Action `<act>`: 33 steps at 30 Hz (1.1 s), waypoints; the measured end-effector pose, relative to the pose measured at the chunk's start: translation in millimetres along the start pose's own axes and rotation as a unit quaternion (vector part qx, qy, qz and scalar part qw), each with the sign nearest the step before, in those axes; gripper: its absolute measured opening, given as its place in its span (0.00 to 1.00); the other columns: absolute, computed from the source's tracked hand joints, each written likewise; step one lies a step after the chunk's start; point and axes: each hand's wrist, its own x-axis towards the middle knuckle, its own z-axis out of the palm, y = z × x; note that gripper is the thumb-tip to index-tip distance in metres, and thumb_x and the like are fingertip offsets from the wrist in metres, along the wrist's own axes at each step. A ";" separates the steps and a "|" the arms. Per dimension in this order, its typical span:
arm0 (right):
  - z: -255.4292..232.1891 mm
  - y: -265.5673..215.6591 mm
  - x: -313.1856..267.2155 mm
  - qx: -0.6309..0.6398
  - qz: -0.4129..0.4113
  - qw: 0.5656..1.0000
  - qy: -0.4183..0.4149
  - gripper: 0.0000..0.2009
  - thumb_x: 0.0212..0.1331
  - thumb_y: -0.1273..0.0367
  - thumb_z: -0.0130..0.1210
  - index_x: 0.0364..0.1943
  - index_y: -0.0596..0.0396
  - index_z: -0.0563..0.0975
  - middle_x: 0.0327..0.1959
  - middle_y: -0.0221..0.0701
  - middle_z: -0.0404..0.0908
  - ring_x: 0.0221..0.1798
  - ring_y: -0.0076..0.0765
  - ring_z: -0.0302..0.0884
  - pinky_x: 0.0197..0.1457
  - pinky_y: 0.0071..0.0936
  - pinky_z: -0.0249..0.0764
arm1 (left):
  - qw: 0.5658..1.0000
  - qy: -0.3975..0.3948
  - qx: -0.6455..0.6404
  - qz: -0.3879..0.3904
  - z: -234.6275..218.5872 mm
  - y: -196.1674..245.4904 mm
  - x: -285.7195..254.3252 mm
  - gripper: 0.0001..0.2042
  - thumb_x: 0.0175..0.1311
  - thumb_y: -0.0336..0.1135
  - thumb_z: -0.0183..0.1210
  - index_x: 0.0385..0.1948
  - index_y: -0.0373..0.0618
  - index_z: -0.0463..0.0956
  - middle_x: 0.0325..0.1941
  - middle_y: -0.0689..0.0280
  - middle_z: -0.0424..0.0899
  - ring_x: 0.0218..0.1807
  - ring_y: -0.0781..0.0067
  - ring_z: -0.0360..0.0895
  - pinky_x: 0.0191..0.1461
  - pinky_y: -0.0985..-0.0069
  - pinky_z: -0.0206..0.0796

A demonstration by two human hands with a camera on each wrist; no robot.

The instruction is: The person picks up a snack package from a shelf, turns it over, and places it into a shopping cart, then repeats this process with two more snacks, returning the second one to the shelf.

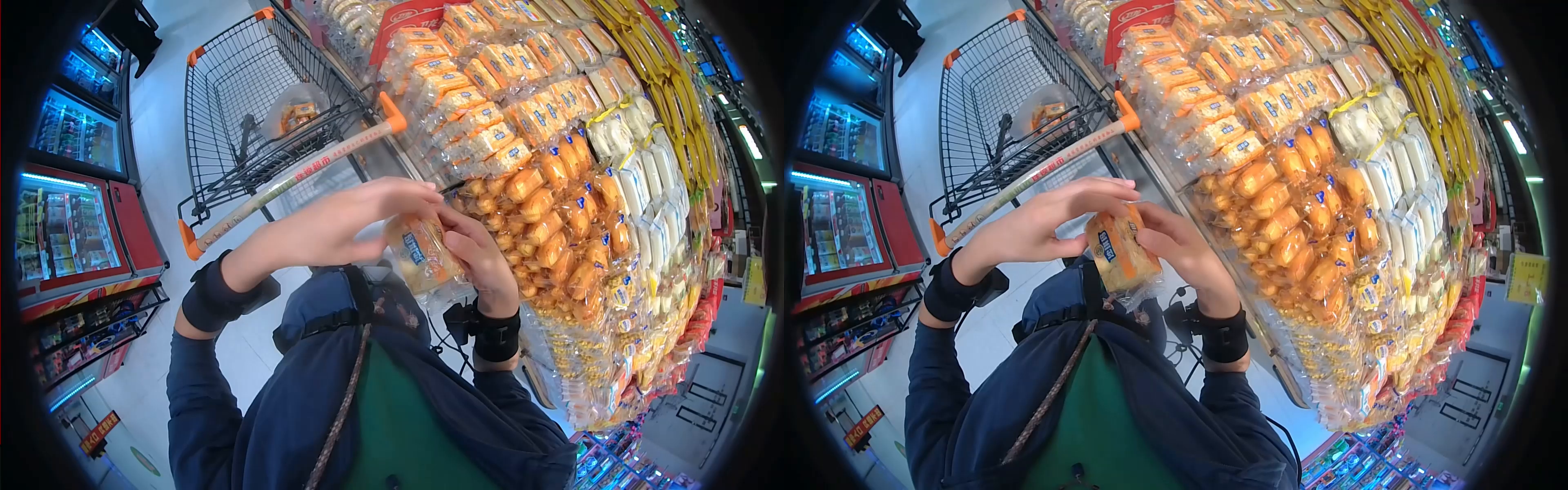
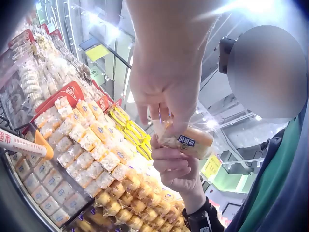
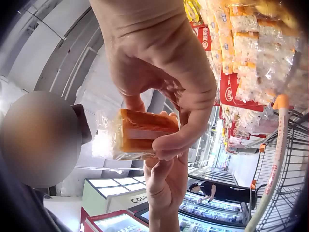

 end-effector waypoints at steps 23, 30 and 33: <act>9.9 10.4 4.7 0.052 -0.209 0.974 0.072 0.32 0.41 0.82 0.65 0.54 0.55 0.63 0.56 0.36 0.69 0.60 0.33 0.69 0.60 0.32 0.70 | 0.992 0.103 0.040 -0.061 8.8 7.1 -8.6 0.34 0.43 0.36 0.72 0.54 0.42 0.65 0.55 0.59 0.71 0.59 0.61 0.68 0.63 0.67 0.59; 13.3 4.5 5.4 0.001 -0.261 0.963 0.064 0.33 0.42 0.80 0.65 0.55 0.56 0.62 0.55 0.40 0.70 0.59 0.36 0.69 0.59 0.33 0.70 | 0.987 0.134 0.084 -0.009 12.1 7.1 -7.3 0.30 0.40 0.33 0.72 0.49 0.42 0.68 0.51 0.59 0.73 0.52 0.61 0.72 0.58 0.67 0.63; 12.5 0.5 3.1 -0.088 -0.319 0.935 0.128 0.32 0.41 0.80 0.66 0.53 0.55 0.64 0.54 0.41 0.72 0.56 0.38 0.72 0.57 0.34 0.71 | 0.979 0.144 0.140 0.023 6.7 9.6 -7.7 0.27 0.40 0.28 0.66 0.48 0.39 0.69 0.48 0.59 0.74 0.51 0.56 0.73 0.55 0.67 0.65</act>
